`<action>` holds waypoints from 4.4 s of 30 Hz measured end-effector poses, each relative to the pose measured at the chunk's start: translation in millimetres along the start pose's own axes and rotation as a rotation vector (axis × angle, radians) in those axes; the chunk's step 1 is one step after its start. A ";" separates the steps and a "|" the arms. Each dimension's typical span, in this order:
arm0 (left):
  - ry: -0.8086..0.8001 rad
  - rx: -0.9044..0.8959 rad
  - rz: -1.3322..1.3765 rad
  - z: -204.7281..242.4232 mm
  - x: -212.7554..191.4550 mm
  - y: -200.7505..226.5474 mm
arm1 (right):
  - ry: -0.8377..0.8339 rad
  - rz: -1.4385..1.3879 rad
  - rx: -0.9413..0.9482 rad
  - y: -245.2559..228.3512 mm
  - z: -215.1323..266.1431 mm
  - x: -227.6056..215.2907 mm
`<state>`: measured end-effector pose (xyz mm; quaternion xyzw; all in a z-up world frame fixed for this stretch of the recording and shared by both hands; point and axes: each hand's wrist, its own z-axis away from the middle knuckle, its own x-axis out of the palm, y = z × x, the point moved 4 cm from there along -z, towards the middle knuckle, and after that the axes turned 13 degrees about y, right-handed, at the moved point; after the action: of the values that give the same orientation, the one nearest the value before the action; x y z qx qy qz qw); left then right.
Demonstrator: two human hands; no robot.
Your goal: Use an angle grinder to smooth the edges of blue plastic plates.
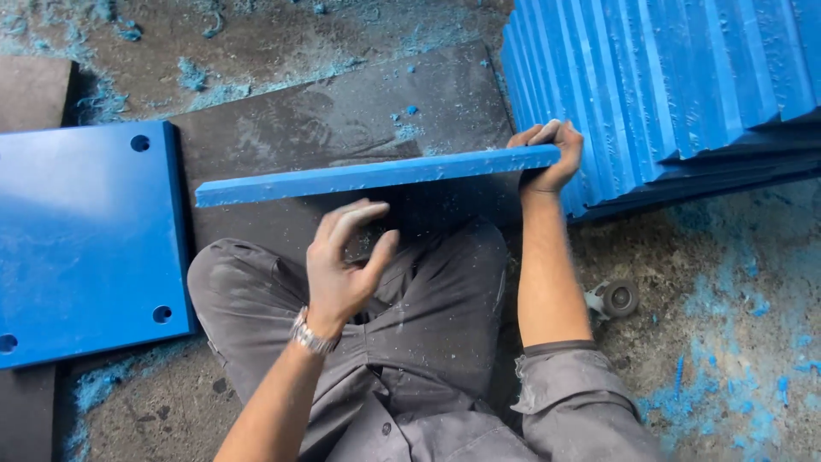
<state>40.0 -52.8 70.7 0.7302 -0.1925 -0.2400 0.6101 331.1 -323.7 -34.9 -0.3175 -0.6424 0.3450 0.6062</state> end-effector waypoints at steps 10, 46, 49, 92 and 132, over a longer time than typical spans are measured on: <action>-0.366 0.838 -0.893 -59.1 73.8 6.4 | 0.671 0.628 -0.070 22.5 141.9 -93.2; -0.359 0.922 -0.904 -69.9 74.2 8.4 | 0.312 0.289 0.294 -113.6 294.4 -94.2; -0.362 0.916 -0.891 -65.9 73.4 10.6 | 0.174 0.028 0.242 -124.9 266.2 -54.0; -0.371 0.869 -0.892 -51.8 67.6 5.6 | 0.188 0.784 0.164 -157.9 185.1 2.2; -0.353 0.843 -0.872 -49.9 68.5 -3.8 | 0.250 0.896 0.236 -142.8 204.3 36.3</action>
<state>124.7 -51.5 66.1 0.8686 -0.0531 -0.4869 0.0752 126.3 -385.6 98.2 -0.5311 -0.3210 0.6021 0.5023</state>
